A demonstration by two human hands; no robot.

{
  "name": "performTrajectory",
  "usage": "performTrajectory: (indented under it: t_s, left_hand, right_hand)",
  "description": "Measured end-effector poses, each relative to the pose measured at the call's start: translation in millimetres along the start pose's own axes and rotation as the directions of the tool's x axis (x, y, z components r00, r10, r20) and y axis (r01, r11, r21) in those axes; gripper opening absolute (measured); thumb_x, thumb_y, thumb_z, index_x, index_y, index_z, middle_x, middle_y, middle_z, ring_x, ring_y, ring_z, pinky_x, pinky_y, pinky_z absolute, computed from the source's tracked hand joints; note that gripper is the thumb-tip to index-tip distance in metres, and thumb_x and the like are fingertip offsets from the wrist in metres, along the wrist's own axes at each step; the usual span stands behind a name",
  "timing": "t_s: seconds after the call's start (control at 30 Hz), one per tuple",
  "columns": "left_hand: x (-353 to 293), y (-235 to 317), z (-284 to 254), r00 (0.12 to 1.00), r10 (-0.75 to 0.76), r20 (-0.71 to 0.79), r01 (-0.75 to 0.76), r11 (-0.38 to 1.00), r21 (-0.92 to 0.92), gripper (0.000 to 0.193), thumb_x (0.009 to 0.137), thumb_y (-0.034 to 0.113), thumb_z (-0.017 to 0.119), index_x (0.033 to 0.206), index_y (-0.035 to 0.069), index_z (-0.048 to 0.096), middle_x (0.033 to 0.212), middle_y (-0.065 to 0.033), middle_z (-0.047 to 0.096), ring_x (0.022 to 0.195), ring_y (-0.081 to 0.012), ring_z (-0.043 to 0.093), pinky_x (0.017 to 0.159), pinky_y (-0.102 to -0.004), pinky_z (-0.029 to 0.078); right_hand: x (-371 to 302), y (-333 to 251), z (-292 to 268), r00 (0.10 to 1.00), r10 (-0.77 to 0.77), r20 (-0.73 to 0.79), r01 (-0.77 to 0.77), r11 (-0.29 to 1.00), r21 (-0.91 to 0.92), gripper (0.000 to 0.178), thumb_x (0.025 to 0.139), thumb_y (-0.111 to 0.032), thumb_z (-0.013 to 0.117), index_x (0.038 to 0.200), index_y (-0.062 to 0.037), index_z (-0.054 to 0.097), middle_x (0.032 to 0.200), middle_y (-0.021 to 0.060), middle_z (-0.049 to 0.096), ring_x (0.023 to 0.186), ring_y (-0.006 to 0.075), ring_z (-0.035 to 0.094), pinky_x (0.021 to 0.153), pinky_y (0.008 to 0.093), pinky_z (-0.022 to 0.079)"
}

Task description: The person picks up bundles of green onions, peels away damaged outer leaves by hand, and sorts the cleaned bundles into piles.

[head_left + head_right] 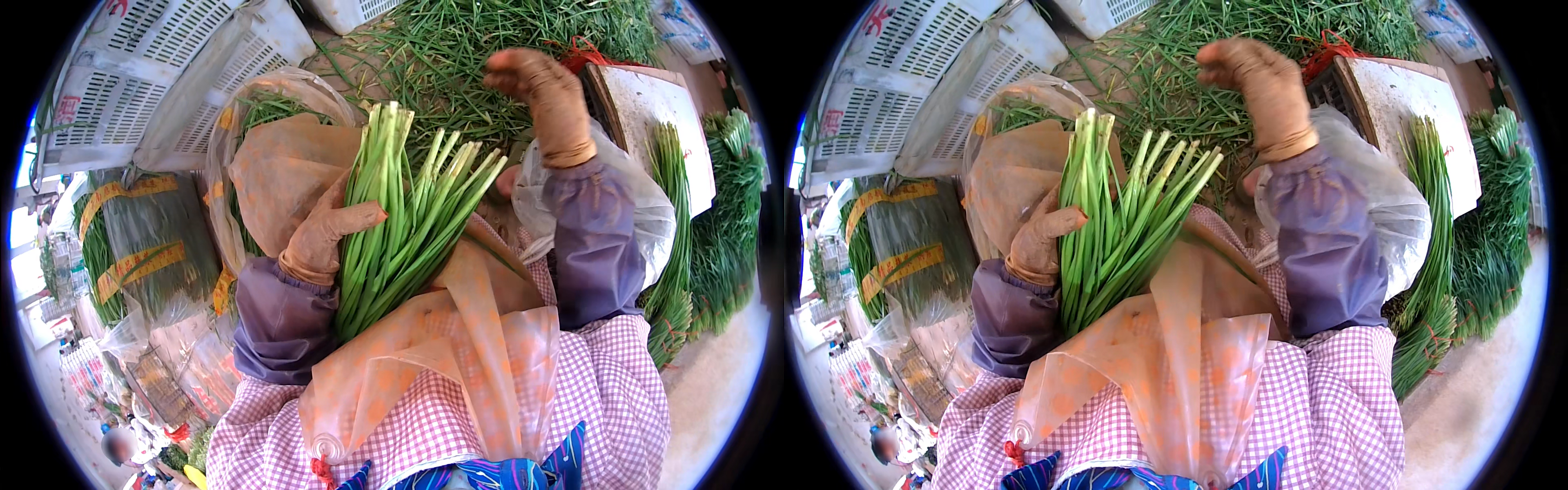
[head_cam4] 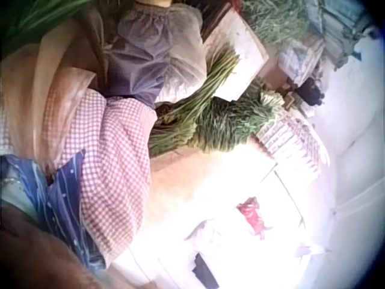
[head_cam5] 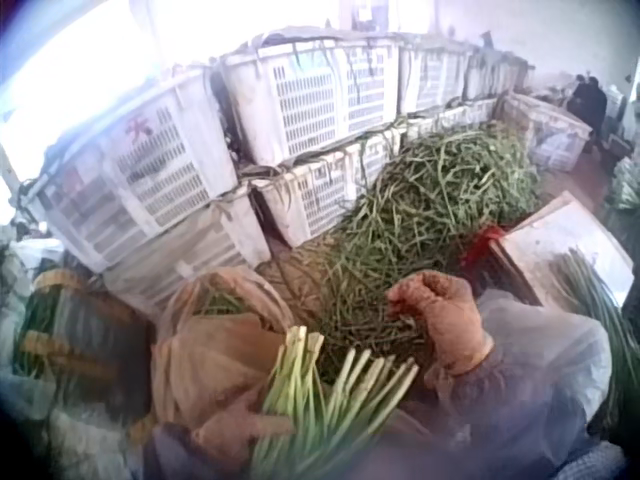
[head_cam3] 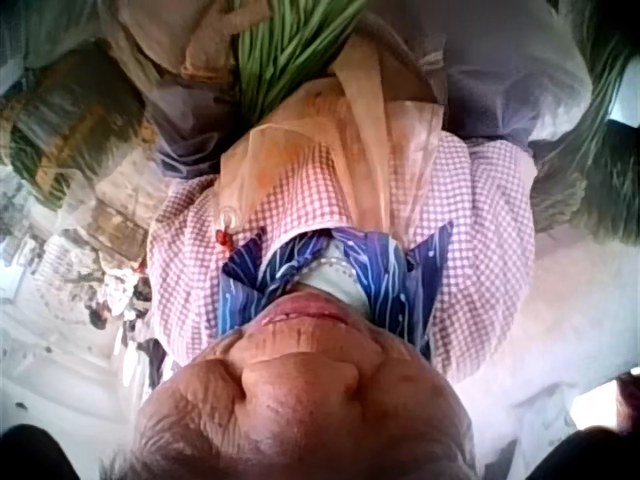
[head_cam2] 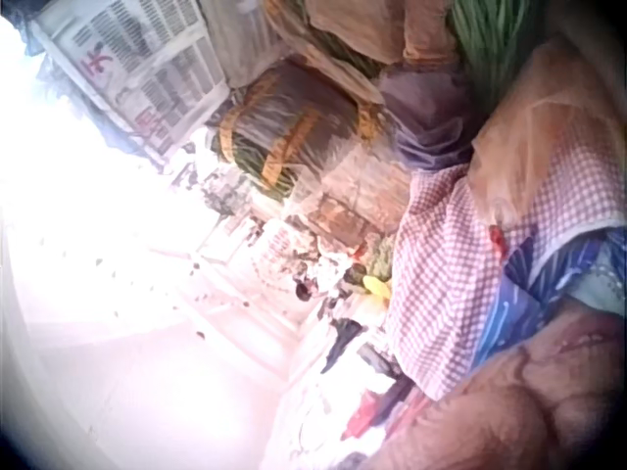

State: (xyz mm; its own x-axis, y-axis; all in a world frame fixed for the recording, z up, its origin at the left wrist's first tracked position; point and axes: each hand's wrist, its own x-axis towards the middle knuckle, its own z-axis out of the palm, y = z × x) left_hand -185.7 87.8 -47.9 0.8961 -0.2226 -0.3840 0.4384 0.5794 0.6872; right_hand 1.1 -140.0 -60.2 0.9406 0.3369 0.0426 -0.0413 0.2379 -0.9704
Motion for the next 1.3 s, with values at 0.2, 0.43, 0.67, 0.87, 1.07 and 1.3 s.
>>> performTrajectory:
  t_s: [0.2,0.43,0.67,0.87,1.07,1.3]
  left_hand:
    - [8.4,2.6,7.4,0.999,-0.052,0.010,0.052,0.992,-0.114,0.061,0.078,0.012,0.067,0.131,0.000,0.041,0.113,-0.0086,0.059,0.101,-0.0180,0.060,0.090,-0.0311,0.047]
    - [4.3,-1.2,10.6,0.984,-0.045,-0.171,0.081,0.974,0.213,0.056,0.075,0.001,0.071,0.125,-0.001,0.046,0.109,-0.0055,0.060,0.096,-0.0143,0.059,0.087,-0.0276,0.048]
    - [6.4,2.7,14.7,0.990,-0.047,-0.136,0.063,0.992,0.111,0.050,0.076,0.003,0.070,0.121,-0.002,0.049,0.108,-0.0065,0.060,0.093,-0.0140,0.060,0.085,-0.0282,0.048]
    - [9.6,3.0,21.7,0.988,-0.013,-0.154,0.064,0.942,0.330,0.054,0.079,0.002,0.064,0.129,-0.002,0.044,0.113,-0.0059,0.059,0.098,-0.0127,0.058,0.087,-0.0271,0.047]
    - [16.7,-7.8,17.5,0.992,-0.015,-0.126,0.069,0.895,0.441,0.057,0.077,0.005,0.070,0.127,-0.001,0.045,0.112,-0.0048,0.060,0.097,-0.0120,0.058,0.086,-0.0267,0.047]
    - [17.2,-7.5,10.2,0.990,-0.033,-0.139,0.079,0.937,0.341,0.057,0.072,0.015,0.078,0.119,-0.003,0.050,0.103,-0.0053,0.059,0.092,-0.0126,0.056,0.083,-0.0268,0.046]
  right_hand:
    - [5.8,-39.6,11.0,0.963,-0.229,0.145,0.234,0.972,-0.024,0.056,0.092,-0.035,0.056,0.139,-0.0111,0.039,0.131,0.0133,0.050,0.128,0.0236,0.041,0.103,0.0363,0.035]
    - [-23.6,10.3,7.9,0.975,0.091,0.204,-0.067,0.990,-0.121,0.054,0.093,-0.036,0.049,0.139,-0.0100,0.037,0.136,0.0164,0.043,0.125,0.0281,0.042,0.104,0.0390,0.034]
    - [-91.1,61.3,5.8,0.845,0.523,0.114,-0.496,0.685,0.533,0.063,0.091,-0.051,0.050,0.136,-0.0085,0.037,0.128,0.0179,0.048,0.120,0.0282,0.048,0.101,0.0435,0.038]
    - [-49.9,19.6,39.9,0.918,0.291,0.271,-0.394,0.760,0.517,0.050,0.090,-0.033,0.059,0.128,-0.0035,0.045,0.109,0.0133,0.059,0.095,0.0204,0.059,0.086,0.0332,0.048]
    - [-5.1,-7.2,63.8,0.801,0.346,0.489,-0.071,0.865,-0.496,0.022,0.088,-0.016,0.062,0.104,-0.0008,0.063,0.088,0.0047,0.064,0.081,0.0107,0.058,0.074,0.0254,0.048]
    - [12.1,11.0,49.2,0.921,-0.152,0.358,0.303,0.856,-0.419,0.016,0.089,-0.019,0.062,0.089,-0.0040,0.068,0.082,0.0012,0.065,0.077,0.0098,0.058,0.071,0.0237,0.047]
